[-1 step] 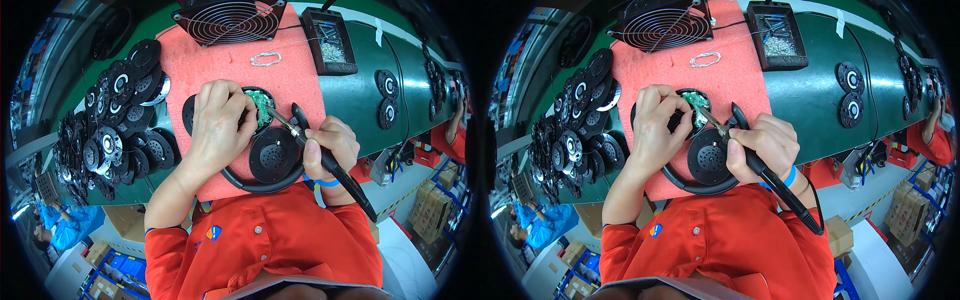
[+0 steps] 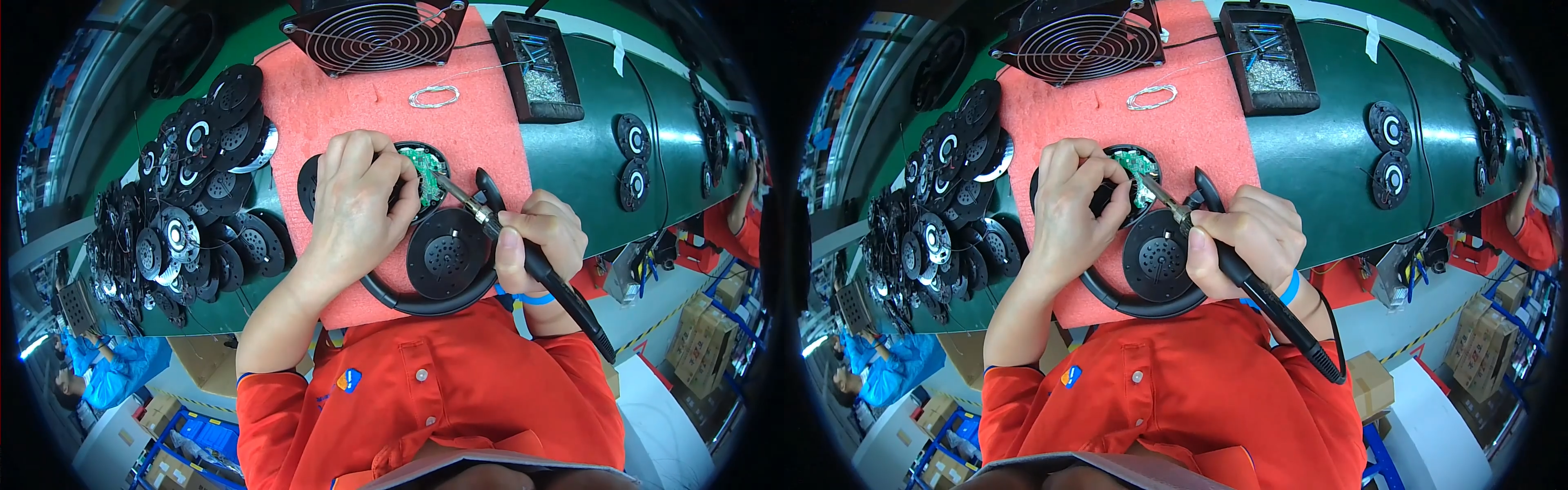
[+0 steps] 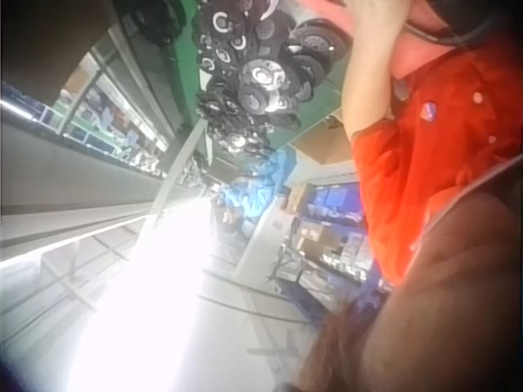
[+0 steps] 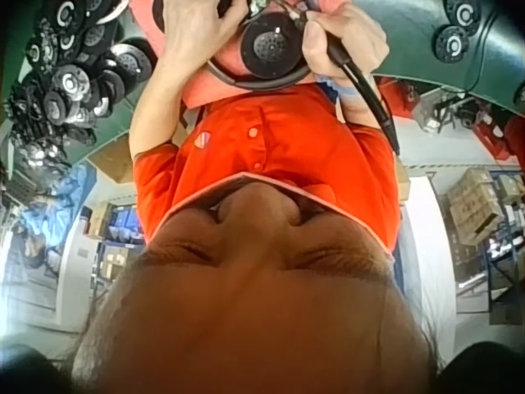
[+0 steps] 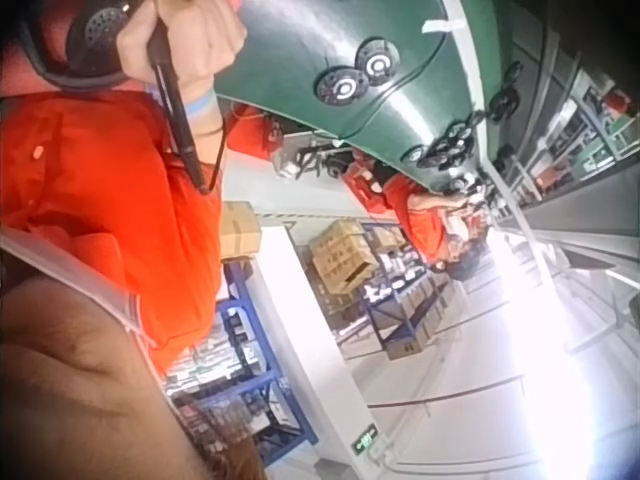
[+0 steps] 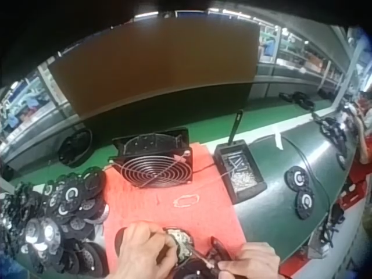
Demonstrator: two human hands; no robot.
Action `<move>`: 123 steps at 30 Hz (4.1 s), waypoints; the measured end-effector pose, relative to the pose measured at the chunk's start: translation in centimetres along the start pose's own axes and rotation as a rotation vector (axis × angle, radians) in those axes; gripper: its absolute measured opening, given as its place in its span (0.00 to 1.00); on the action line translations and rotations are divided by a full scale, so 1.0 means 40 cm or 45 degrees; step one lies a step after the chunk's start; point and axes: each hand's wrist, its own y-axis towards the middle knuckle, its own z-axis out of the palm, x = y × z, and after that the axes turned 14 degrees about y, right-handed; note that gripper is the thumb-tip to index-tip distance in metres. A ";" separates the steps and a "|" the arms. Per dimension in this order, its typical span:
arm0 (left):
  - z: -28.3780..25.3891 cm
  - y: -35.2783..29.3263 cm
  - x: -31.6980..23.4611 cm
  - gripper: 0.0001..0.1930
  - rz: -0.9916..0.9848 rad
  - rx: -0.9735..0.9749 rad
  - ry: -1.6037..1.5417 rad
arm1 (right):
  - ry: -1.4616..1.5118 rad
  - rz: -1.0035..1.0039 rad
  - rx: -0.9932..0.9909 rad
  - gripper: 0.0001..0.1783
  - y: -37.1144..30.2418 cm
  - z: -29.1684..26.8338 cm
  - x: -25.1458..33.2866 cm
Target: The person solders wires inside a headphone casing using a soldering iron, empties speaker driver parts from a cardboard box onto the table by hand, and solders wires on the speaker drivers with the soldering iron.
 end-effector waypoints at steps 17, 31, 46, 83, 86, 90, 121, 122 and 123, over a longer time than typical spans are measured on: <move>-0.015 0.000 -0.008 0.06 0.067 0.081 0.024 | 0.019 -0.010 0.019 0.06 0.005 -0.001 0.002; -0.016 0.013 -0.008 0.07 0.083 0.109 0.053 | 0.022 -0.018 0.054 0.06 0.006 0.005 -0.002; -0.019 0.021 -0.012 0.06 0.121 0.146 0.076 | 0.023 -0.014 0.066 0.06 0.007 0.006 -0.008; -0.027 0.012 0.035 0.11 -0.062 0.094 -0.031 | 0.057 0.150 -0.354 0.11 -0.012 -0.021 -0.011; -0.024 0.010 0.049 0.11 -0.023 0.115 0.069 | -0.031 0.031 -0.462 0.10 -0.001 -0.018 -0.024; -0.068 -0.003 0.049 0.06 -0.055 0.108 -0.017 | -0.163 0.057 -0.566 0.06 -0.015 -0.026 -0.024; -0.356 0.248 0.752 0.20 -1.384 -0.304 0.708 | -0.016 0.241 -0.426 0.05 -0.023 -0.040 -0.034; -0.363 0.253 0.747 0.19 -1.285 -0.180 0.638 | -0.014 0.233 -0.433 0.05 -0.017 -0.034 -0.033; -0.349 0.260 0.733 0.18 -1.080 -0.124 0.645 | 0.012 0.228 -0.425 0.04 -0.020 -0.034 -0.029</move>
